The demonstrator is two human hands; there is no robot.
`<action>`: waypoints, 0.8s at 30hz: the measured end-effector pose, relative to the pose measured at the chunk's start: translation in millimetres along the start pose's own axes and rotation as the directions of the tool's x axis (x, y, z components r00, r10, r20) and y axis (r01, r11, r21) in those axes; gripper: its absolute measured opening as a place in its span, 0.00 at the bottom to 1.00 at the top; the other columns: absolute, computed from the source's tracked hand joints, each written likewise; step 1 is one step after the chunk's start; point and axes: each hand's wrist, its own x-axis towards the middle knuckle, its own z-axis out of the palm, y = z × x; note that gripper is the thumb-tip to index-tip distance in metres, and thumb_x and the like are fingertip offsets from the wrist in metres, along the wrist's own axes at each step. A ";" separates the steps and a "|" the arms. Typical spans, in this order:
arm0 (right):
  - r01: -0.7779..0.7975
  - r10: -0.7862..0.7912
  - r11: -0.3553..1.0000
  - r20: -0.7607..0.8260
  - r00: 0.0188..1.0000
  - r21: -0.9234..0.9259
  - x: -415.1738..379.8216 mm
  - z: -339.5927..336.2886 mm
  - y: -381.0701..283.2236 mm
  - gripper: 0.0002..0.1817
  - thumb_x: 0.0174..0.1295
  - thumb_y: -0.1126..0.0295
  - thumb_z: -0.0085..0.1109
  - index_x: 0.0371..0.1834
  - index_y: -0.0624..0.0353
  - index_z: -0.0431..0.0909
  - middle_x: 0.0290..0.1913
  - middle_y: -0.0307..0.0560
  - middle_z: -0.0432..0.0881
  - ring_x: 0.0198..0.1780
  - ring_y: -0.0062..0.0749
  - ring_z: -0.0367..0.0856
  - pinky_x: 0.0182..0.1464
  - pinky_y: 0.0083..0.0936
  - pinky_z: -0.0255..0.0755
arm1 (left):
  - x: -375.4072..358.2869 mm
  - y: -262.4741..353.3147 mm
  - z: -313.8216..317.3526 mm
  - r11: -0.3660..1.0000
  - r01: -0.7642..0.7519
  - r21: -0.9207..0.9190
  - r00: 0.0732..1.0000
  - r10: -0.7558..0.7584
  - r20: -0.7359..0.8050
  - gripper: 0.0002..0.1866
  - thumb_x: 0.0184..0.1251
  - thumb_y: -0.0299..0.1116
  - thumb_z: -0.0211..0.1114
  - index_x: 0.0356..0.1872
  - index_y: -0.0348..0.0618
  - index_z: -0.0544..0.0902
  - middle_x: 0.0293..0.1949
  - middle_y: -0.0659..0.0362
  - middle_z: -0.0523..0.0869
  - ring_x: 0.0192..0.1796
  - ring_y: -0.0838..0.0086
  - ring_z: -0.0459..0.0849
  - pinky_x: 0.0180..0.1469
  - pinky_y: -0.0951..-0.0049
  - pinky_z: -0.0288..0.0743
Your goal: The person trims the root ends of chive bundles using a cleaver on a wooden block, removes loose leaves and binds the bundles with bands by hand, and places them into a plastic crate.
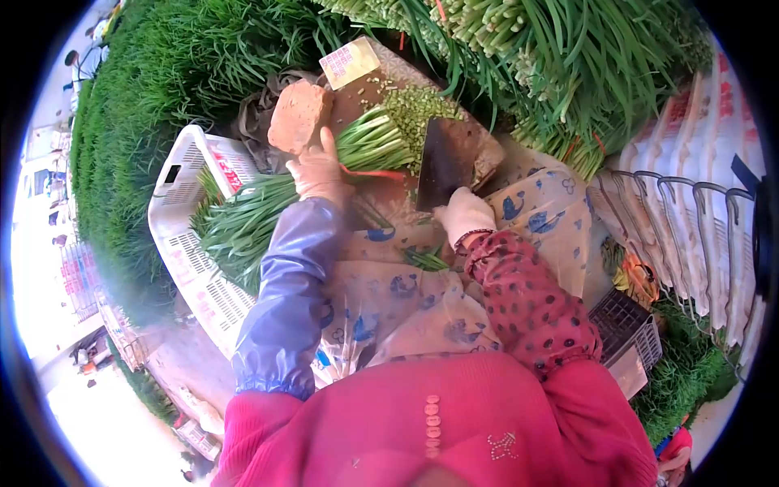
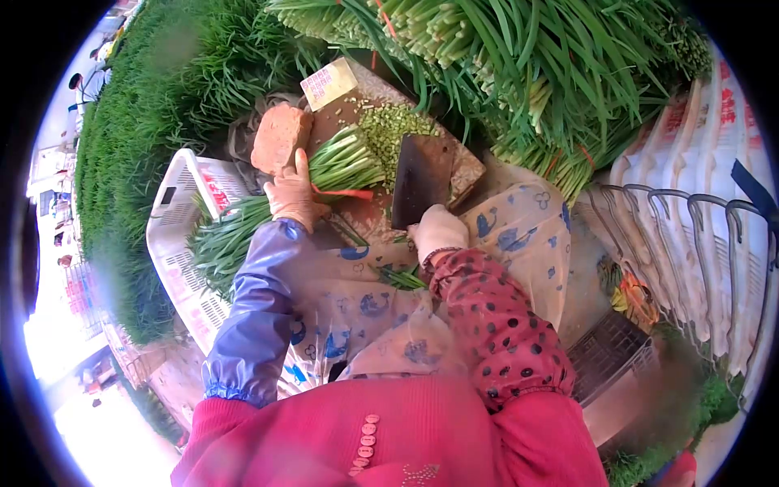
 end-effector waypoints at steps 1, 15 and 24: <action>0.029 -0.025 0.998 -0.061 0.998 0.062 -4.8 -1.2 1.4 0.30 0.60 0.58 0.69 0.57 0.68 0.73 0.51 0.68 0.85 0.57 0.60 0.83 0.59 0.46 0.77 | -9.7 9.2 -2.5 0.997 -0.010 0.075 0.990 0.021 -0.140 0.74 0.34 0.56 0.87 0.82 0.48 0.47 0.65 0.50 0.76 0.68 0.58 0.76 0.63 0.50 0.71; -0.118 -0.015 0.194 0.123 0.992 0.974 -23.8 -11.6 6.2 0.23 0.64 0.69 0.63 0.61 0.62 0.71 0.51 0.46 0.78 0.43 0.34 0.84 0.33 0.29 0.79 | 24.8 32.6 -20.7 0.909 -0.239 -0.342 0.971 0.215 -0.108 0.81 0.34 0.55 0.89 0.83 0.44 0.36 0.78 0.45 0.63 0.80 0.52 0.60 0.73 0.44 0.65; 0.281 -0.219 0.934 -0.266 0.939 0.222 -44.8 -30.1 -11.1 0.18 0.69 0.60 0.53 0.52 0.64 0.76 0.46 0.66 0.85 0.50 0.63 0.84 0.54 0.51 0.77 | 45.2 73.4 -32.7 0.997 0.004 0.074 0.966 -0.023 0.257 0.78 0.35 0.60 0.88 0.82 0.41 0.42 0.68 0.57 0.75 0.69 0.60 0.77 0.65 0.38 0.72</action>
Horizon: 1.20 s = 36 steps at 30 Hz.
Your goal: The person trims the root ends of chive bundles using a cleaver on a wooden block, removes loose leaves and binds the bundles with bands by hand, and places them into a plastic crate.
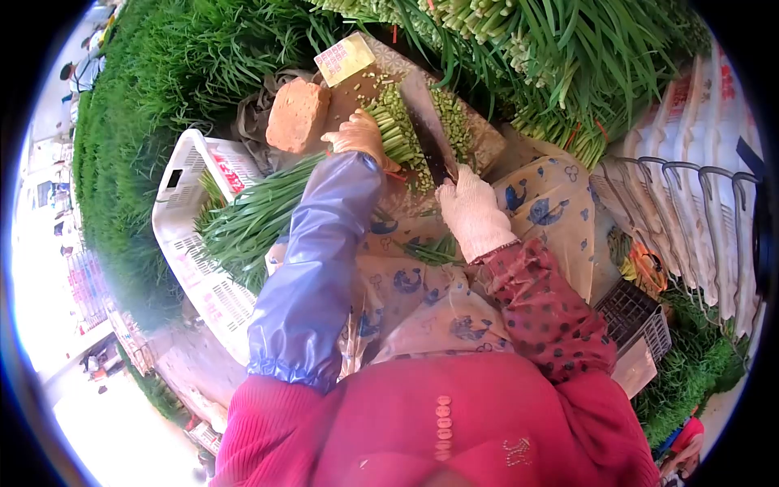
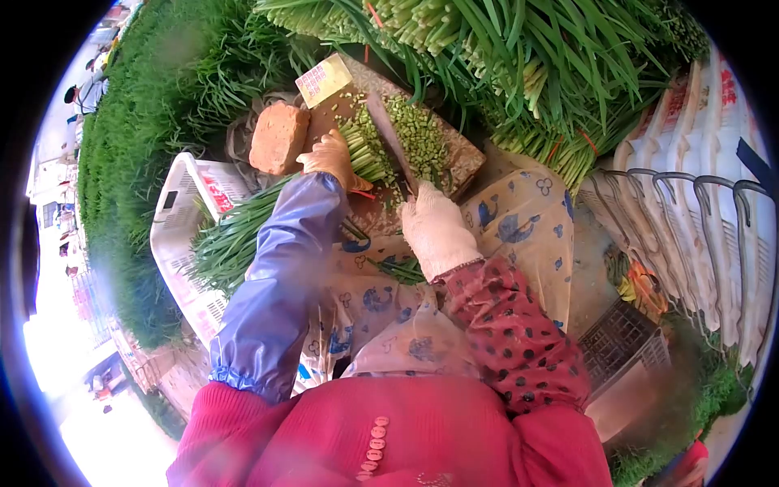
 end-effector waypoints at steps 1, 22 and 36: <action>-0.003 0.003 1.000 -0.005 1.000 0.004 -0.9 -2.0 -1.8 0.18 0.69 0.60 0.53 0.52 0.64 0.76 0.46 0.66 0.85 0.50 0.63 0.84 0.54 0.51 0.77 | 4.0 0.0 0.0 0.999 0.016 -0.046 1.000 -0.016 0.001 0.76 0.36 0.57 0.88 0.82 0.41 0.44 0.71 0.56 0.73 0.71 0.58 0.75 0.67 0.37 0.70; 0.047 -0.045 0.997 0.040 0.998 -0.061 -10.4 12.4 -5.1 0.19 0.68 0.60 0.57 0.55 0.59 0.73 0.50 0.66 0.84 0.48 0.63 0.85 0.50 0.53 0.79 | 6.3 -13.7 4.0 0.971 -0.165 -0.171 0.986 0.155 -0.066 0.58 0.45 0.58 0.84 0.74 0.44 0.63 0.71 0.53 0.74 0.75 0.59 0.71 0.70 0.47 0.69; -0.038 0.060 0.995 0.229 0.971 -0.097 81.1 29.3 -59.5 0.15 0.63 0.74 0.61 0.52 0.68 0.77 0.49 0.69 0.85 0.55 0.62 0.84 0.56 0.47 0.80 | 14.9 -5.1 20.5 0.967 -0.232 -0.106 0.949 0.202 -0.241 0.44 0.44 0.49 0.84 0.63 0.44 0.73 0.62 0.52 0.81 0.61 0.55 0.85 0.61 0.57 0.79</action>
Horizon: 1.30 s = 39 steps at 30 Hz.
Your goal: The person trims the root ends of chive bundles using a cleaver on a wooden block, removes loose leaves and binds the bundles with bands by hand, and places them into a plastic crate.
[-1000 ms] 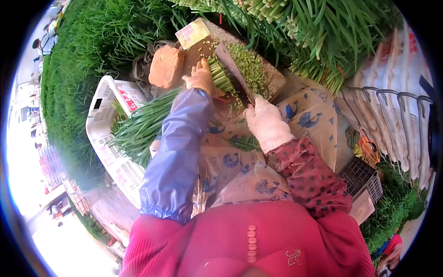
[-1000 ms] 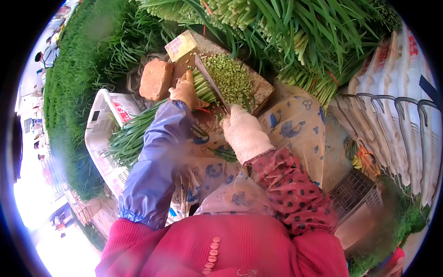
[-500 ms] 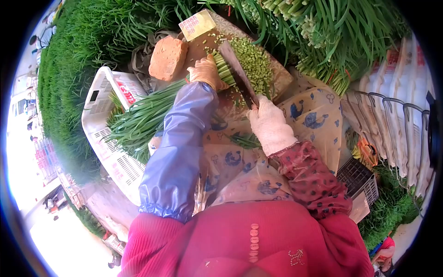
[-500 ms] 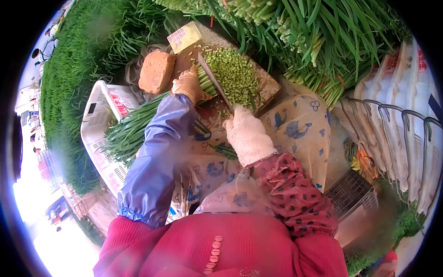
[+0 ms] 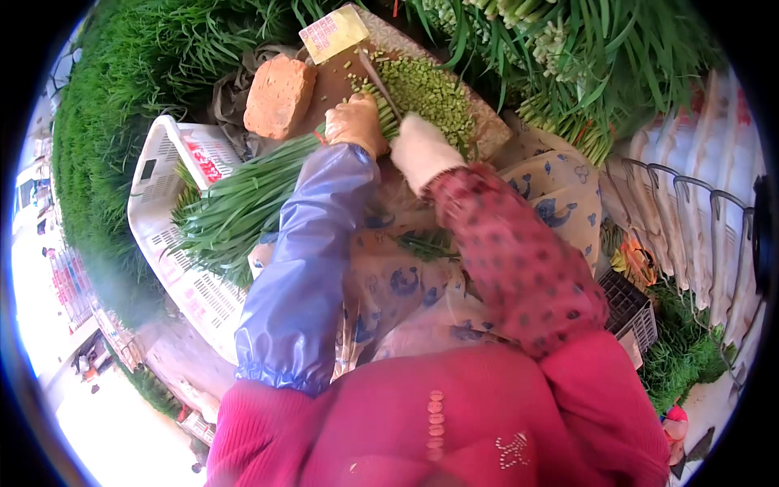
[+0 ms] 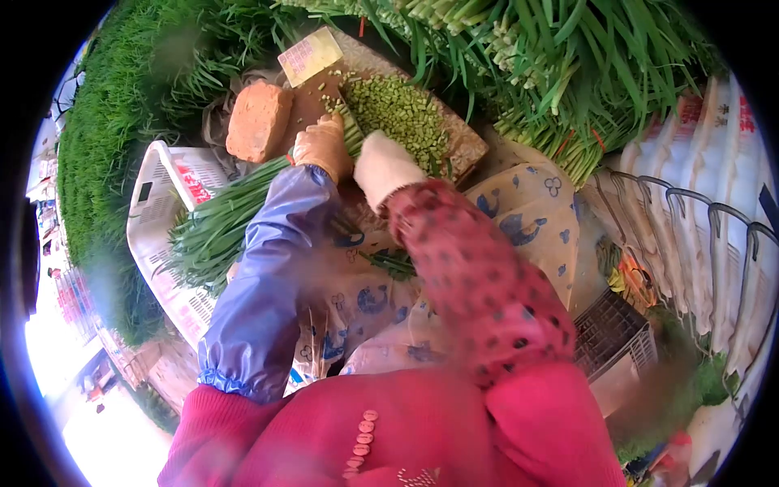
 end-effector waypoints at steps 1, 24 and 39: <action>0.043 -0.042 0.999 -0.018 0.999 0.012 6.1 -0.5 -5.5 0.16 0.62 0.76 0.61 0.53 0.68 0.77 0.52 0.68 0.84 0.57 0.60 0.83 0.57 0.48 0.79 | 2.9 -1.9 4.9 1.000 0.025 -0.004 0.999 -0.025 -0.020 0.43 0.45 0.49 0.84 0.62 0.44 0.73 0.62 0.51 0.81 0.61 0.55 0.85 0.61 0.57 0.79; 0.233 -0.146 0.830 -0.206 0.968 0.506 -91.6 -39.8 75.0 0.27 0.63 0.73 0.60 0.67 0.63 0.72 0.64 0.60 0.80 0.61 0.43 0.83 0.62 0.30 0.75 | -150.8 -79.7 -90.3 0.730 -0.522 -0.442 0.692 0.060 -0.719 0.55 0.33 0.40 0.87 0.70 0.40 0.70 0.48 0.46 0.88 0.52 0.54 0.88 0.58 0.60 0.78; 0.505 -0.569 0.799 -0.143 0.810 -0.325 -178.5 -139.5 21.6 0.39 0.51 0.62 0.74 0.68 0.60 0.73 0.58 0.57 0.84 0.61 0.50 0.82 0.64 0.36 0.74 | -228.5 -91.8 -46.0 -0.701 -0.569 -0.430 0.795 -0.335 -0.507 0.30 0.73 0.46 0.66 0.67 0.35 0.75 0.61 0.46 0.83 0.61 0.57 0.84 0.64 0.53 0.81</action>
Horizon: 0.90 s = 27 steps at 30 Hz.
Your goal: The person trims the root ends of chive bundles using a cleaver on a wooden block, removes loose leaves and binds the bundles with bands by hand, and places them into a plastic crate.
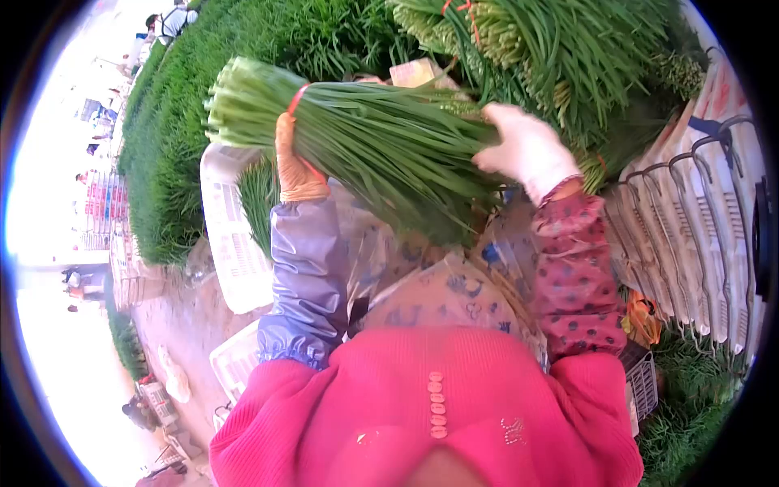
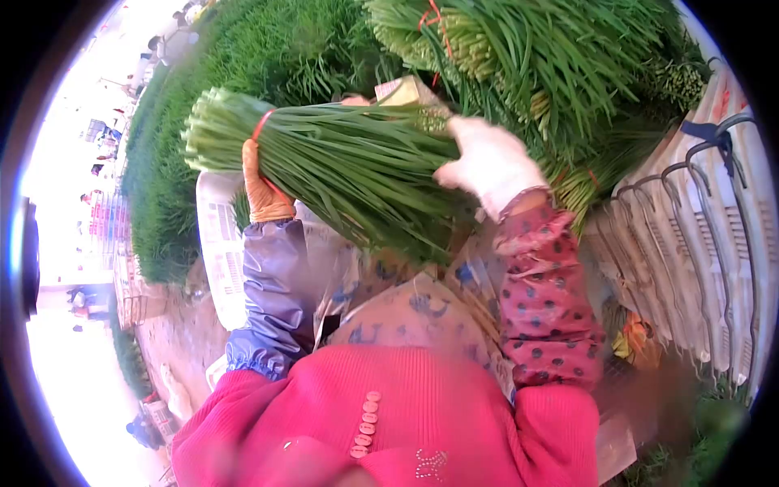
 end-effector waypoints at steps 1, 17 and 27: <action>-0.081 0.073 0.987 -0.064 0.995 -0.141 -5.2 -4.8 -4.4 0.37 0.52 0.63 0.74 0.68 0.60 0.73 0.59 0.55 0.84 0.62 0.48 0.81 0.65 0.36 0.74 | -8.3 -1.9 -15.6 0.997 -0.063 -0.053 0.998 0.062 -0.020 0.31 0.74 0.47 0.65 0.69 0.36 0.74 0.63 0.47 0.82 0.64 0.57 0.82 0.68 0.50 0.77; 0.119 -0.118 0.990 -0.022 0.993 0.079 -3.3 84.7 -30.7 0.32 0.55 0.54 0.73 0.59 0.61 0.76 0.60 0.59 0.80 0.61 0.54 0.80 0.63 0.43 0.74 | -106.3 -12.8 -84.9 0.977 -0.189 -0.103 0.900 0.130 -0.416 0.30 0.74 0.53 0.63 0.70 0.49 0.74 0.69 0.54 0.78 0.68 0.56 0.77 0.69 0.47 0.75; 0.235 -0.228 0.971 0.396 0.890 0.031 -33.7 187.7 -33.3 0.38 0.54 0.64 0.73 0.67 0.59 0.65 0.51 0.57 0.82 0.50 0.55 0.85 0.50 0.42 0.81 | -193.7 8.2 -89.2 0.899 0.347 0.266 0.841 -0.173 -0.513 0.29 0.75 0.45 0.65 0.72 0.45 0.73 0.66 0.58 0.80 0.68 0.68 0.76 0.68 0.58 0.74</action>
